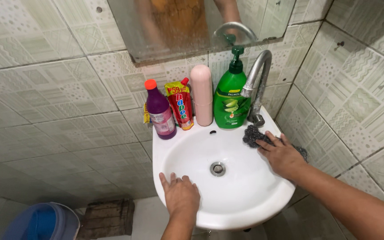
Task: The person cleans a bathroom by pouring water from a blue scoop into a toilet bowl and scrubbing the toilet tank and seat with a steel wool pad. They then scrub the sink basin and rinse the pad under running water.
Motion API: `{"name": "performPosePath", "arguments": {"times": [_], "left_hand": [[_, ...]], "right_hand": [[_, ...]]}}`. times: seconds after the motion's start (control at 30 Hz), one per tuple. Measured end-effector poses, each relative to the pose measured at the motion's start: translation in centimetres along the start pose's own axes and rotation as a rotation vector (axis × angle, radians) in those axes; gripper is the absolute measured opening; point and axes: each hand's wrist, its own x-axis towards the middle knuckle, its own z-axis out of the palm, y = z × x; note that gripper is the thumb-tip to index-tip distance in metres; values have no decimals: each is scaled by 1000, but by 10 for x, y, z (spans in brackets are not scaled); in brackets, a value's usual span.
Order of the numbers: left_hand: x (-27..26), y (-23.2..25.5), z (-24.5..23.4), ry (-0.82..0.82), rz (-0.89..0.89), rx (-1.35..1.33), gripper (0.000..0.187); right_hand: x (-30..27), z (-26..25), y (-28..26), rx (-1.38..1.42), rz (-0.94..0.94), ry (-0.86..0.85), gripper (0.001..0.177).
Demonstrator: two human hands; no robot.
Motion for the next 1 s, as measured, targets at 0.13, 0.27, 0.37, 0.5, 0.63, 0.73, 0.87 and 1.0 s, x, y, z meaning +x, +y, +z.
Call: {"name": "performPosePath", "arguments": {"times": [0.13, 0.27, 0.37, 0.5, 0.63, 0.73, 0.87, 1.0], "left_hand": [[5, 2, 3, -42, 28, 114, 44], [2, 0, 5, -5, 35, 95, 45], [3, -3, 7, 67, 13, -34, 45], [10, -7, 21, 281, 23, -186, 47], [16, -8, 29, 337, 26, -234, 47], [19, -8, 34, 420, 45, -260, 46], [17, -11, 33, 473, 86, -275, 42], [11, -10, 21, 311, 46, -256, 40]], "right_hand": [[18, 15, -27, -224, -68, -230, 53], [44, 50, -72, 206, 36, -391, 57], [58, 59, -129, 566, -470, -460, 48], [56, 14, -199, 884, -315, -436, 58], [75, -3, -212, 941, -529, -221, 62], [91, 15, -209, 808, -669, -104, 57], [91, 40, -177, 551, -533, -174, 65], [75, 30, -117, 138, -246, -241, 70]]}}
